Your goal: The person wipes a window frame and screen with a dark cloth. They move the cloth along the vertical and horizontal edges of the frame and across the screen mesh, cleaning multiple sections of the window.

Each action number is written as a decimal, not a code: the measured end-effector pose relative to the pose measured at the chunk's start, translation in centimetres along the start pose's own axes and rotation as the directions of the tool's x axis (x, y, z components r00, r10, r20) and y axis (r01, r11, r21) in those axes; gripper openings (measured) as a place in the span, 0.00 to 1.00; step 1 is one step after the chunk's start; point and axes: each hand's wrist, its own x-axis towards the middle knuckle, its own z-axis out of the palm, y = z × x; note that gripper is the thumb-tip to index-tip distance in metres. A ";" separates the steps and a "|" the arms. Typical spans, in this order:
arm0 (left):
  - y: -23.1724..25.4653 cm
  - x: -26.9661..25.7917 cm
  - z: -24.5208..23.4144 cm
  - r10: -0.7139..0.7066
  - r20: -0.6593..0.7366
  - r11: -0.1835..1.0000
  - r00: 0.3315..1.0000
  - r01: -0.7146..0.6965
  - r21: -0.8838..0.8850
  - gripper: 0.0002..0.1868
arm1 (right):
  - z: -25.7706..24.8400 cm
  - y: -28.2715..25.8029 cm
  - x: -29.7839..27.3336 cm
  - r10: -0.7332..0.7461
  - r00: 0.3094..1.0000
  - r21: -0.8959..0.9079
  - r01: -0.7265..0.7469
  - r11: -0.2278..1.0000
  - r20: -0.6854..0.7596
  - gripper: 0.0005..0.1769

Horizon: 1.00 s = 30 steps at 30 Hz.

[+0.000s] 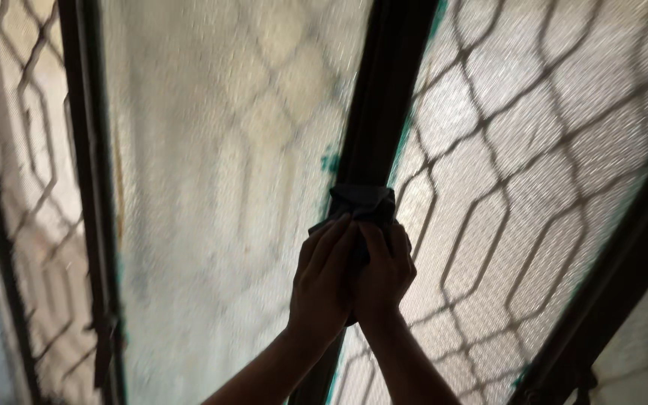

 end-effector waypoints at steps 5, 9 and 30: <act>0.1 7.1 0.9 0.081 -0.054 0.996 0.995 -0.083 -0.042 0.27 | 0.3 -0.6 7.9 -0.035 0.999 -0.059 0.034 0.998 -0.031 0.15; 0.0 11.7 1.3 0.135 -0.080 0.989 0.988 -0.139 -0.047 0.25 | 0.5 -1.2 12.7 0.000 0.999 -0.014 0.000 1.000 -0.044 0.14; 3.9 28.1 3.1 0.261 -0.081 0.951 0.962 -0.242 0.193 0.47 | 0.2 -2.1 38.1 -0.460 0.885 -0.313 0.419 0.852 -0.068 0.25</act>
